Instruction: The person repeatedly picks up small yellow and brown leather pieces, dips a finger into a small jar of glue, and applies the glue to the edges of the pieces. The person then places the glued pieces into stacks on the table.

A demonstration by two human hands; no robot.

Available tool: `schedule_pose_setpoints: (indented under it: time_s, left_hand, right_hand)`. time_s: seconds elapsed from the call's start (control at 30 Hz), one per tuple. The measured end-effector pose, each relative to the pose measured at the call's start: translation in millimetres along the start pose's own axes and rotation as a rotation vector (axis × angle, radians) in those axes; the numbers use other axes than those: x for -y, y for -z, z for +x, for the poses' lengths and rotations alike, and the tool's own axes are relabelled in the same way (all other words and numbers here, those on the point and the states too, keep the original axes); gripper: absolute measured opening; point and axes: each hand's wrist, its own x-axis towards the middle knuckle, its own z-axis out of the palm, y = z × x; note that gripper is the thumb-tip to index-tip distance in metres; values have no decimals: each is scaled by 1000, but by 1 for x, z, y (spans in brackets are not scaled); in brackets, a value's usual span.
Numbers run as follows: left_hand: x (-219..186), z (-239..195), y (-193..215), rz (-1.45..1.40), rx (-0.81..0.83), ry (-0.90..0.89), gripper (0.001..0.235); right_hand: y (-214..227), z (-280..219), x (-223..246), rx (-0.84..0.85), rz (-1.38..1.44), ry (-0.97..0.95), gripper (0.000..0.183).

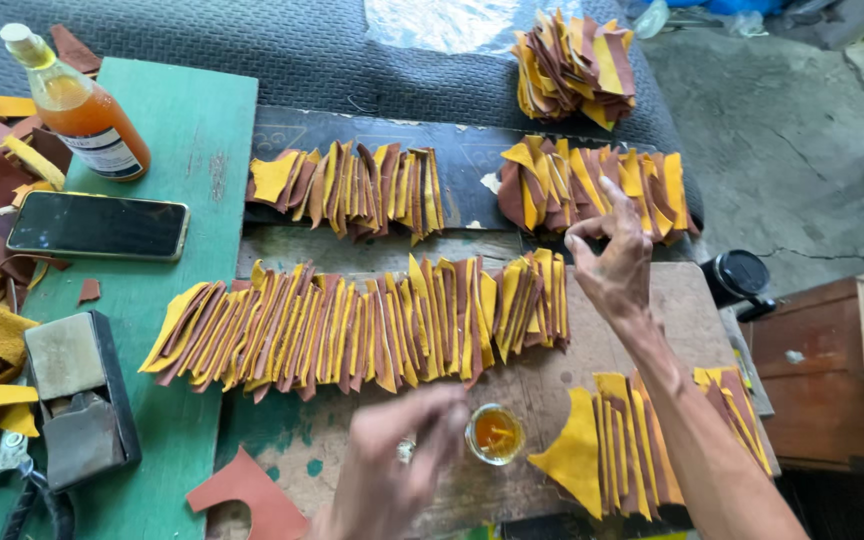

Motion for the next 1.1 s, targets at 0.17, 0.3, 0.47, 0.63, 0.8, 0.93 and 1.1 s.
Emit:
schedule_pose_setpoints:
  time_s: [0.17,0.3,0.47,0.63,0.8,0.93,1.1]
  left_hand:
    - [24,166,-7,78,101,4,18]
    - [81,262,-37,200,93,108,15]
    - [142,319,-83,399,43,171,13]
    - [162,339,-110,441,-108,163,25]
    - [170,347,-115,347,-172,238,32]
    - [178,348,-107,238,-148,300,18]
    - [186,343,-104,260,-166,309,23]
  right_hand:
    - [-44,56,-36,60,-44,-53,75]
    - [-73,73,-62,98,-133,251,77]
    - [-92,89,-91,215,-130,158,83]
    - [-96,88,-109,240,46,-60,87]
    - [-101,82,-114,230,133,4,87]
    - [-102,84,-110,263,119,-14,89]
    - [-104,83,-104,278,66,42,90]
